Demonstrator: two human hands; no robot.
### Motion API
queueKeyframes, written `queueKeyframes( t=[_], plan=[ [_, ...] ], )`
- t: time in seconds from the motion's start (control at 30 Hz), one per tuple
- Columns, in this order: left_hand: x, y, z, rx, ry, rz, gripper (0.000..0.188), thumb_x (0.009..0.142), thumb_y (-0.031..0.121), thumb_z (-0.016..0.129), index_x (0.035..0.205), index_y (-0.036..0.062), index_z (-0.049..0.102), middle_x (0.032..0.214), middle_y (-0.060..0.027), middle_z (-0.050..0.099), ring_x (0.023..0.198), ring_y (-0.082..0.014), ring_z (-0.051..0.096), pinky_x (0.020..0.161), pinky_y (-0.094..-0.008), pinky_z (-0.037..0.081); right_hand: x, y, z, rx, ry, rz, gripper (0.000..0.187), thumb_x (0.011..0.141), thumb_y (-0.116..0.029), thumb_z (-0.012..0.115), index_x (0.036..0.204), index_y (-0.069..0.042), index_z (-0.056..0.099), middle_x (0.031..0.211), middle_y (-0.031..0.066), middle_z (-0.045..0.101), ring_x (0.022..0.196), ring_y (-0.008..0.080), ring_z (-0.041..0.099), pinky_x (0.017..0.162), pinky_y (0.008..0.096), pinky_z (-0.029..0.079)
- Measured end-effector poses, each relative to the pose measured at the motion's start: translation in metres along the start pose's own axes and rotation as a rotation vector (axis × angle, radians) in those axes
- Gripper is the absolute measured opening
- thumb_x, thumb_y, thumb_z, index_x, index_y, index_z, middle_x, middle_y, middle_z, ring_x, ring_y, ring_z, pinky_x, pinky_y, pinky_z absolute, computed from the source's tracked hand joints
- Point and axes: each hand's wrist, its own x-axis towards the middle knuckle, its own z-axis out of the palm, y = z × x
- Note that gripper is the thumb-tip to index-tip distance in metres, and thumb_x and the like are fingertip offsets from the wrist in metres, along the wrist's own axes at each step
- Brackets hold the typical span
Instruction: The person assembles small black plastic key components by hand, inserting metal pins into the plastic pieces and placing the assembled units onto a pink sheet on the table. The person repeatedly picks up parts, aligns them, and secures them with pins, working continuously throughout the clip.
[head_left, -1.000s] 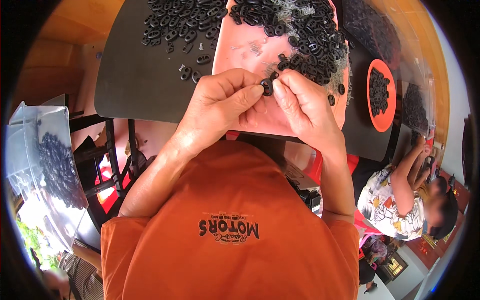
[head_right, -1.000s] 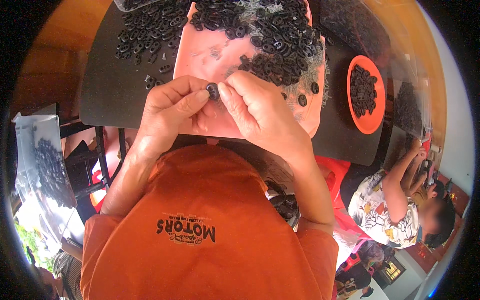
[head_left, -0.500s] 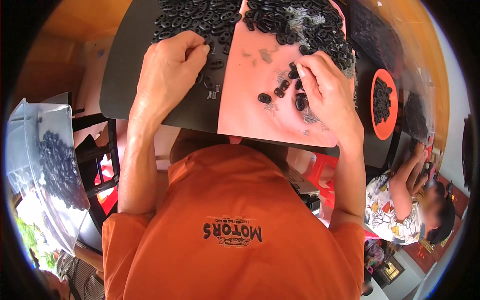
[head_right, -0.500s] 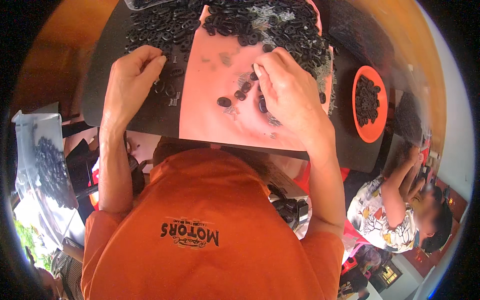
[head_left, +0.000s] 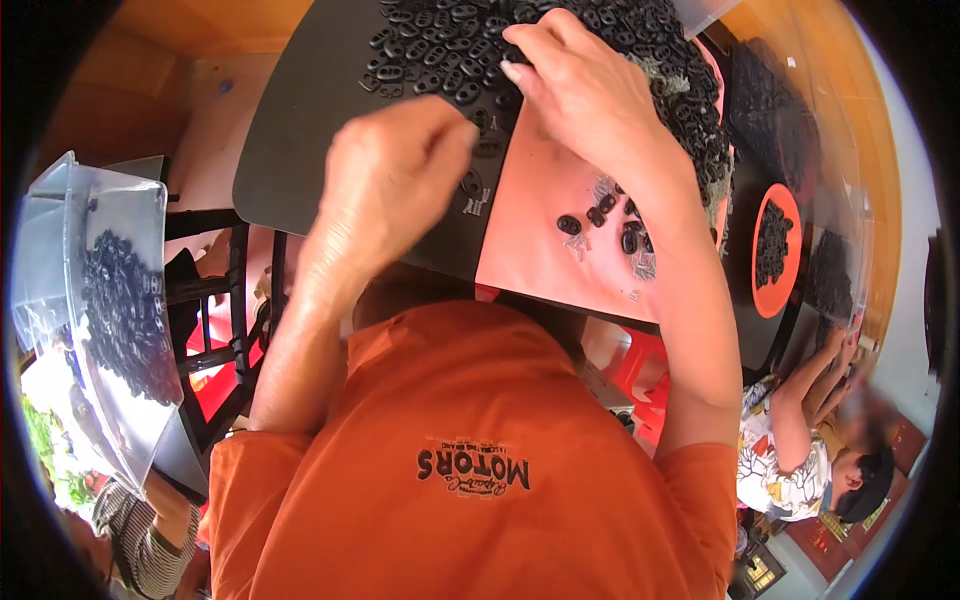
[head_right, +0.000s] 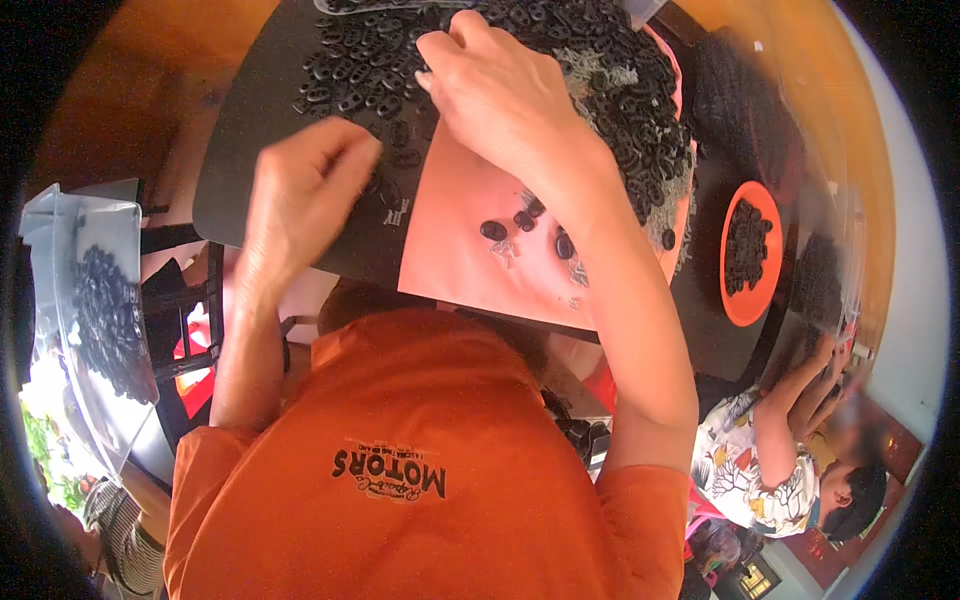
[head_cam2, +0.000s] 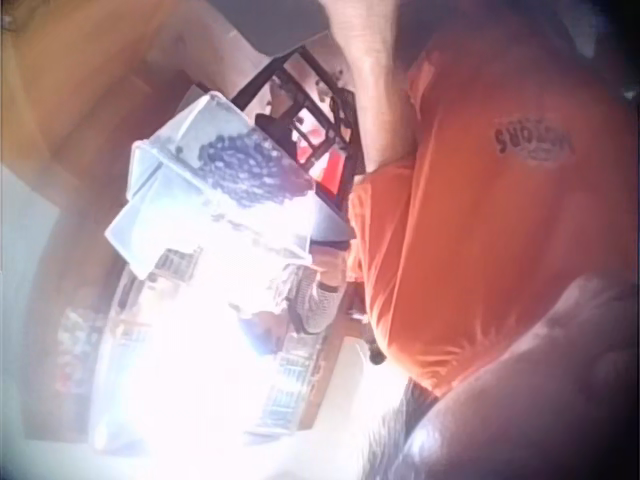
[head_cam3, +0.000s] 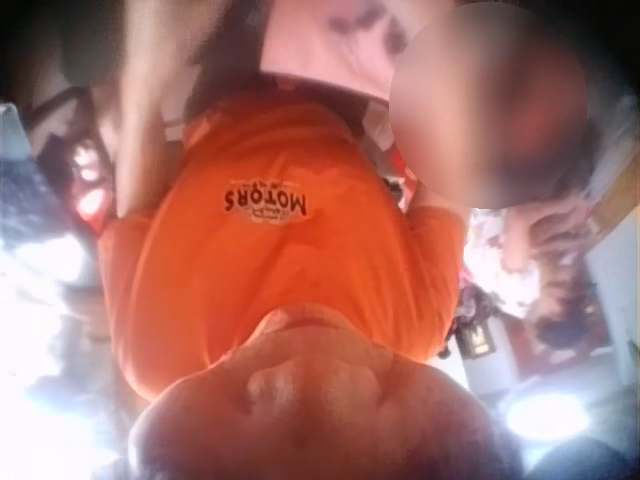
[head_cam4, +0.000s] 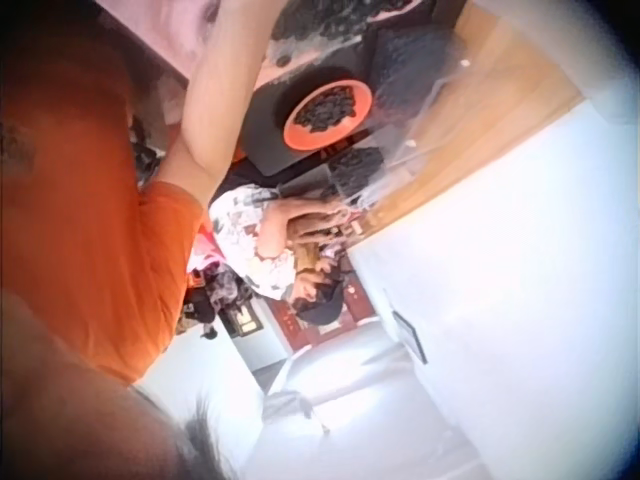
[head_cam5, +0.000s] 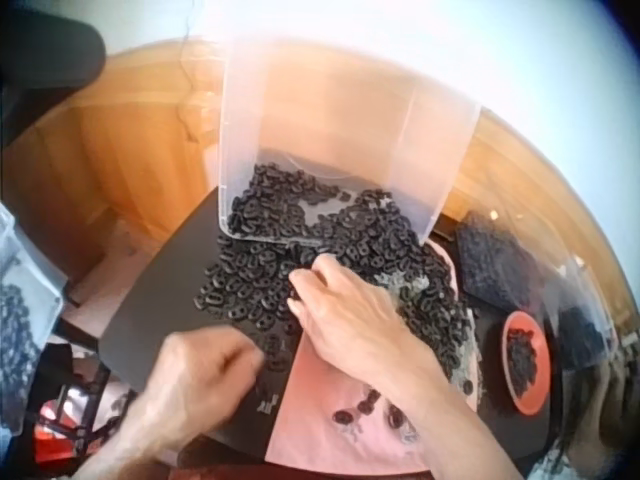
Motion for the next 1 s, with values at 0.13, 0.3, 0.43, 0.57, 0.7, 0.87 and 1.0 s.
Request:
queueKeyframes(
  t=[0.13,0.3,0.43,0.57,0.7,0.87,1.0],
  plan=[
    [-0.014,0.004,0.013,0.032,-0.077,0.221,0.008,0.083,0.007,0.062,0.085,-0.0014,0.062,0.074,-0.0158,0.061,0.065,-0.0287,0.061,0.058,-0.0335,0.048,0.005,-0.007,0.006,-0.057,-0.023,-0.083,0.012,0.086,-0.014,0.059,0.094,-0.005,0.057,0.091,0.0098,0.054,0.082,0.0295,0.061,0.066,0.0408,0.053],
    [-0.017,0.0,0.009,-0.061,-0.059,0.209,0.006,0.081,0.005,0.063,0.083,-0.0008,0.062,0.072,-0.0147,0.059,0.063,-0.0316,0.06,0.055,-0.0364,0.046,-0.005,-0.015,-0.004,0.111,-0.022,-0.051,0.008,0.086,-0.009,0.057,0.092,-0.003,0.056,0.086,0.0085,0.052,0.077,0.0284,0.06,0.06,0.0391,0.053],
    [-0.018,-0.003,0.014,-0.09,-0.058,0.265,0.005,0.081,0.004,0.063,0.081,-0.0006,0.061,0.07,-0.0143,0.058,0.061,-0.0309,0.059,0.054,-0.0365,0.046,0.014,-0.015,0.002,0.099,0.086,-0.079,0.009,0.084,-0.008,0.059,0.091,-0.004,0.056,0.088,0.0081,0.052,0.078,0.0274,0.06,0.059,0.0386,0.053],
    [-0.018,-0.004,0.011,-0.146,-0.081,0.277,0.002,0.081,0.001,0.061,0.082,-0.0009,0.062,0.067,-0.0131,0.055,0.056,-0.0275,0.056,0.052,-0.0346,0.044,0.023,-0.008,0.018,0.026,0.072,-0.109,0.01,0.082,-0.008,0.061,0.089,-0.004,0.055,0.087,0.0085,0.051,0.077,0.0269,0.06,0.06,0.0383,0.054],
    [-0.014,-0.003,0.001,-0.209,-0.018,0.247,0.004,0.082,-0.001,0.059,0.084,-0.0011,0.062,0.066,-0.0098,0.053,0.053,-0.0203,0.051,0.05,-0.03,0.041,0.028,-0.012,0.017,0.093,0.122,-0.143,0.012,0.081,-0.009,0.062,0.09,-0.003,0.055,0.089,0.009,0.052,0.082,0.0269,0.058,0.067,0.0383,0.051],
    [0.018,-0.011,-0.014,-0.078,0.165,0.252,0.01,0.084,-0.002,0.057,0.092,-0.0002,0.062,0.076,-0.01,0.056,0.06,-0.0162,0.052,0.055,-0.0263,0.042,0.046,-0.008,0.027,0.05,0.156,-0.189,0.021,0.084,-0.017,0.062,0.1,-0.004,0.058,0.096,0.0106,0.054,0.088,0.0302,0.056,0.077,0.0405,0.046],
    [0.047,-0.027,-0.026,0.174,0.134,0.258,0.029,0.085,0.006,0.056,0.113,-0.0024,0.056,0.118,-0.0192,0.052,0.111,-0.0359,0.051,0.095,-0.0398,0.041,0.031,-0.018,0.023,0.108,0.123,-0.133,0.033,0.085,-0.021,0.063,0.11,0.0,0.056,0.106,0.0151,0.053,0.094,0.033,0.055,0.081,0.044,0.046]
  ],
)
